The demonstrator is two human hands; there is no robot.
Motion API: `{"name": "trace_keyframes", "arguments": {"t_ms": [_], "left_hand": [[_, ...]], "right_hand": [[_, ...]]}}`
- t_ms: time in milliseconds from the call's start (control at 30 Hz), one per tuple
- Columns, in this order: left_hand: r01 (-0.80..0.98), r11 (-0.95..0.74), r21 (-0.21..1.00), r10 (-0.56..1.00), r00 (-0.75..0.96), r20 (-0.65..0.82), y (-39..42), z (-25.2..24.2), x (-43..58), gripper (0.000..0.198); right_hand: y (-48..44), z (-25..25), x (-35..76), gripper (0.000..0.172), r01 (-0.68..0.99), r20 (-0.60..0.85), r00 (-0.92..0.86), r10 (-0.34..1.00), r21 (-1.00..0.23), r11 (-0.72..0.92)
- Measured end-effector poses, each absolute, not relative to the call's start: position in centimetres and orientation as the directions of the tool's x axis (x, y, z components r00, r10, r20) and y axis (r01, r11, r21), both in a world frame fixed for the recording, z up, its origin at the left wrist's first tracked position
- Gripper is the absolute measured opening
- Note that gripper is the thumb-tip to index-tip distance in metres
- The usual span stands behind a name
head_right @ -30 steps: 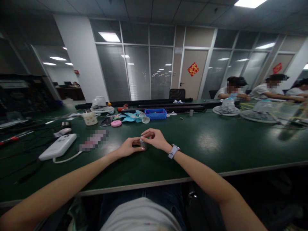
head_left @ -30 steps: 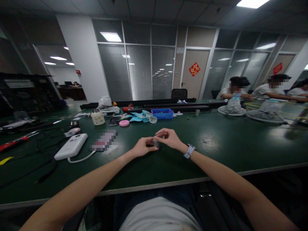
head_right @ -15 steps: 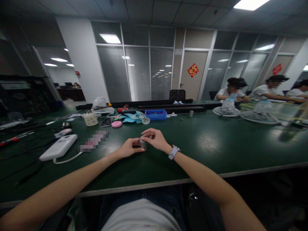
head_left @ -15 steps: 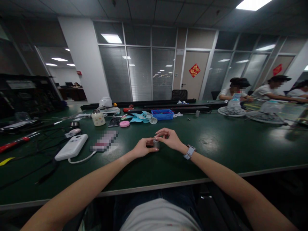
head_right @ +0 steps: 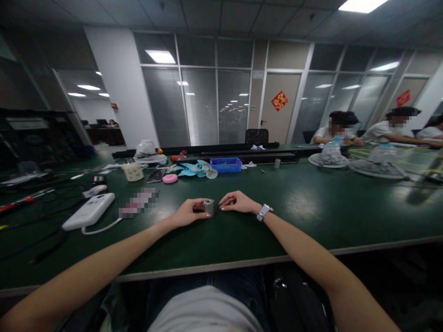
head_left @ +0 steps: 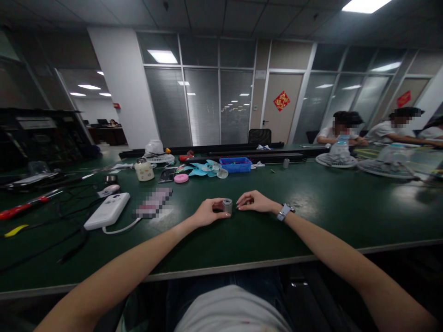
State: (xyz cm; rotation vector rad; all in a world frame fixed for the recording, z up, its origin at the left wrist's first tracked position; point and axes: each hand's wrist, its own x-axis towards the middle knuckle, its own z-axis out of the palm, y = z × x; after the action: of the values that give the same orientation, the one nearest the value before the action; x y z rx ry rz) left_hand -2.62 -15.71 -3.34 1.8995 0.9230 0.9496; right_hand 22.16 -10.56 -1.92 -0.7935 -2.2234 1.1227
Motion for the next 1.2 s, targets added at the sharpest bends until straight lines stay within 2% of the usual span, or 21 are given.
{"name": "trace_keyframes", "arguments": {"t_ms": [233,567,800,900,1067,1200], "left_hand": [[0.235,-0.410,0.881,0.849,0.453,0.274,-15.3,-3.7,-2.7,0.058],[0.256,-0.414,0.874,0.848,0.458,0.267,-15.3,-3.7,-2.8,0.060],[0.255,-0.413,0.874,0.846,0.462,0.265,-15.2,-3.7,-2.8,0.060],[0.236,-0.401,0.885,0.850,0.457,0.263,-15.2,-3.8,-2.7,0.060],[0.226,-0.407,0.885,0.845,0.462,0.271,-15.4,-3.5,-2.6,0.057],[0.209,-0.423,0.882,0.828,0.485,0.282,-15.7,-3.3,-2.6,0.048]], "right_hand": [[-10.7,-1.8,22.0,0.049,0.305,0.178,-0.718,0.673,-0.788,0.534],[-10.4,-2.2,21.9,0.046,0.260,0.204,-0.716,0.668,-0.810,0.526],[-10.6,-2.3,21.8,0.047,0.224,0.200,-0.684,0.702,-0.857,0.463],[-10.9,-1.8,21.6,0.048,0.199,0.247,-0.634,0.733,-0.863,0.464],[-12.4,-0.3,19.7,0.046,0.105,0.411,-0.465,0.784,-0.854,0.510],[-13.7,0.8,17.7,0.042,0.042,0.448,-0.517,0.729,-0.838,0.544]]}}
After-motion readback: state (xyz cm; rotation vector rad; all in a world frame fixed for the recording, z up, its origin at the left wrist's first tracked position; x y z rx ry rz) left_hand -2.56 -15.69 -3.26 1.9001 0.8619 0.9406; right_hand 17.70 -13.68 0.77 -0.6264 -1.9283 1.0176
